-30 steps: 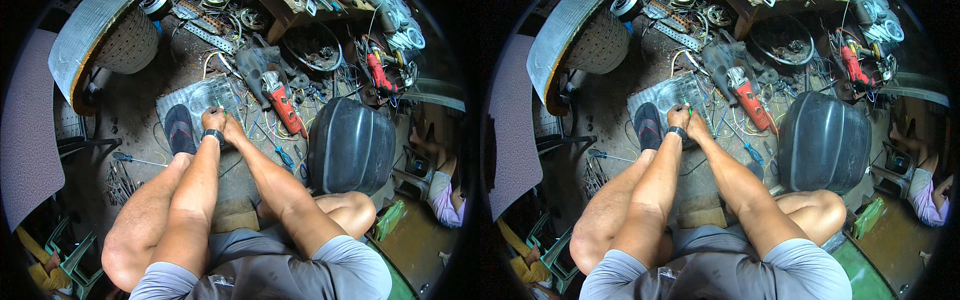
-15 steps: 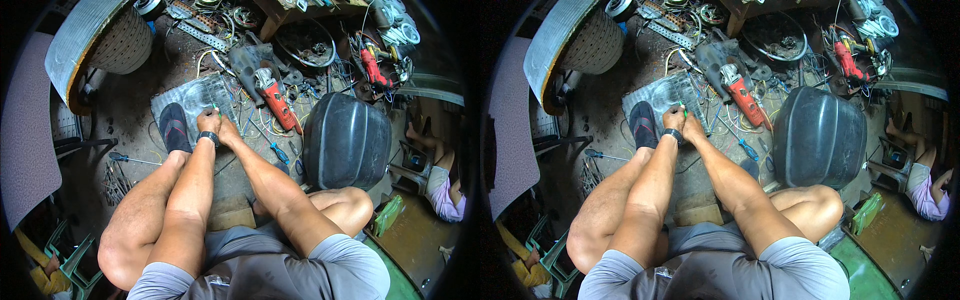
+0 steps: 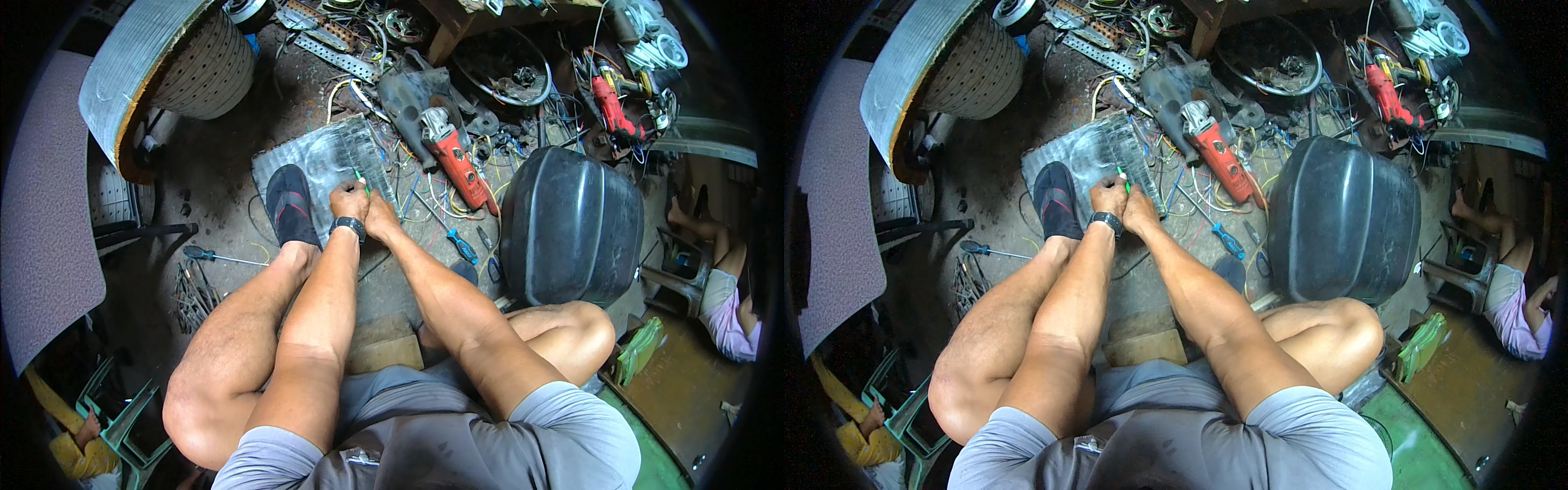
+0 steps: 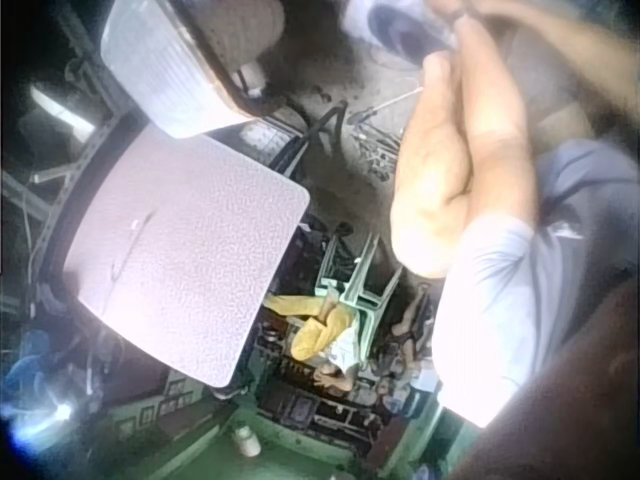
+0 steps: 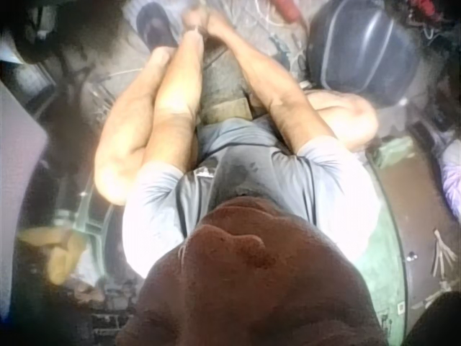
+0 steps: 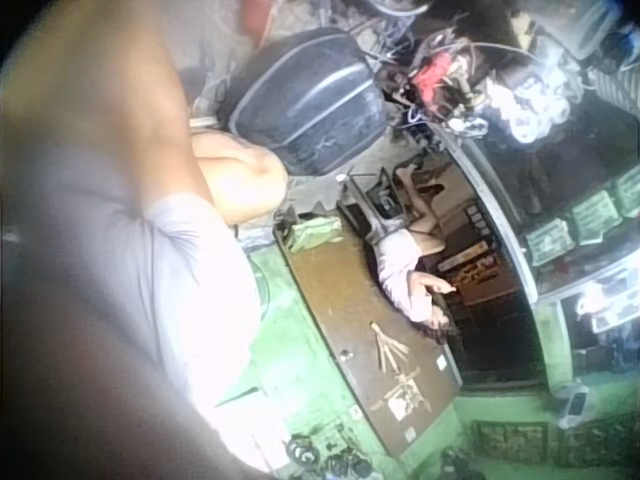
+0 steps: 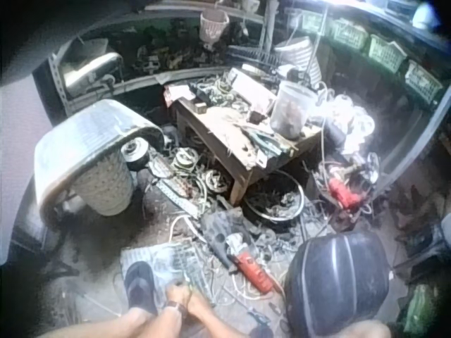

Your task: The person cleans and straightens the fins of a radiator using a green plastic tool. The person runs the tool along the grooves of the metal radiator and uses a screwdriver to pry at a wire connector.

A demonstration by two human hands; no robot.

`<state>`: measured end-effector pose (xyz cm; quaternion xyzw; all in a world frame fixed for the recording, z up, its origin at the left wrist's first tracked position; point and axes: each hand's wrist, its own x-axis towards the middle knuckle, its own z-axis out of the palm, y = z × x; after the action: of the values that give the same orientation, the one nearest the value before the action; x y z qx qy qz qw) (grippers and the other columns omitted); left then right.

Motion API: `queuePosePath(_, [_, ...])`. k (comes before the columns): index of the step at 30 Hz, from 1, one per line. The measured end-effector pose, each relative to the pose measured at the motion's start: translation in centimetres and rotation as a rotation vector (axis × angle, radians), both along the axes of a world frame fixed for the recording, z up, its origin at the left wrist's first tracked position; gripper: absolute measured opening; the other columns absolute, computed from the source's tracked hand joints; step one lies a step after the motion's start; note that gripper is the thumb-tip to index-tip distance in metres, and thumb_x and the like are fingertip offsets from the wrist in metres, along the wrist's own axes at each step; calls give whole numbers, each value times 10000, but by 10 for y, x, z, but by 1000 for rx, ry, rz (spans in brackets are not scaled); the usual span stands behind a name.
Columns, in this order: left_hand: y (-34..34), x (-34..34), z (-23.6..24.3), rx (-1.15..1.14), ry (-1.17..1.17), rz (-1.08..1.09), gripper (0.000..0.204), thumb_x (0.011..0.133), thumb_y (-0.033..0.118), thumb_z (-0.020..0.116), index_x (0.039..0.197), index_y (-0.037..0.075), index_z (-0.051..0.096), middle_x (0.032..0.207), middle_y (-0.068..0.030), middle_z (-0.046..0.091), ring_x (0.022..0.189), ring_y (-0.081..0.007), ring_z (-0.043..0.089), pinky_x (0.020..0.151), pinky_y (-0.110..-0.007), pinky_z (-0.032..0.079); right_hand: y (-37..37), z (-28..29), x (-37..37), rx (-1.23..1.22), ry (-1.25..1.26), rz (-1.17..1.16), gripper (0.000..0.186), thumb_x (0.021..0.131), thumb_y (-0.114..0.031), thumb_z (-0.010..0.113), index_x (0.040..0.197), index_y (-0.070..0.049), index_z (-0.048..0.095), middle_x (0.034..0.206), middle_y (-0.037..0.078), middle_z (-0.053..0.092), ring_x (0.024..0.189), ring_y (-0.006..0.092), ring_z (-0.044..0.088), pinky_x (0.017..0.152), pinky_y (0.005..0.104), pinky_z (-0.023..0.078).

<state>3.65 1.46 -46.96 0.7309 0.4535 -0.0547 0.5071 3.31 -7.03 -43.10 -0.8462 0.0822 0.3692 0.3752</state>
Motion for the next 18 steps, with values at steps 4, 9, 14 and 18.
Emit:
queuePosePath(4, [-3,2,3,-3,35,-15,355,868,304,755,1042,-4,750,949,-169,756,839,-218,713,797,-341,540,-4,-10,-5,-38,-59,22,472,936,-345,588,1240,6,504,1113,334,658,1096,496,625,905,548,497])
queuePosePath(9, [2,-10,-6,-12,-10,9,348,874,284,744,1046,-19,745,952,-176,754,845,-232,707,801,-346,535,0,-4,-10,17,2,-7,472,913,-302,634,1212,39,503,1165,355,635,1138,487,614,944,531,489])
queuePosePath(14, [-8,-14,-5,-42,-23,-35,349,878,272,745,1055,-28,739,964,-169,753,841,-222,699,791,-339,531,-11,-9,-15,10,-10,-15,475,916,-301,630,1220,37,495,1169,358,631,1131,492,613,937,535,489])
queuePosePath(18, [-4,-14,-9,-45,-9,7,336,880,262,746,1044,-31,738,948,-168,752,839,-208,695,783,-332,528,-6,-7,-16,26,-10,-13,475,922,-307,620,1228,32,490,1153,357,635,1118,495,617,930,538,488])
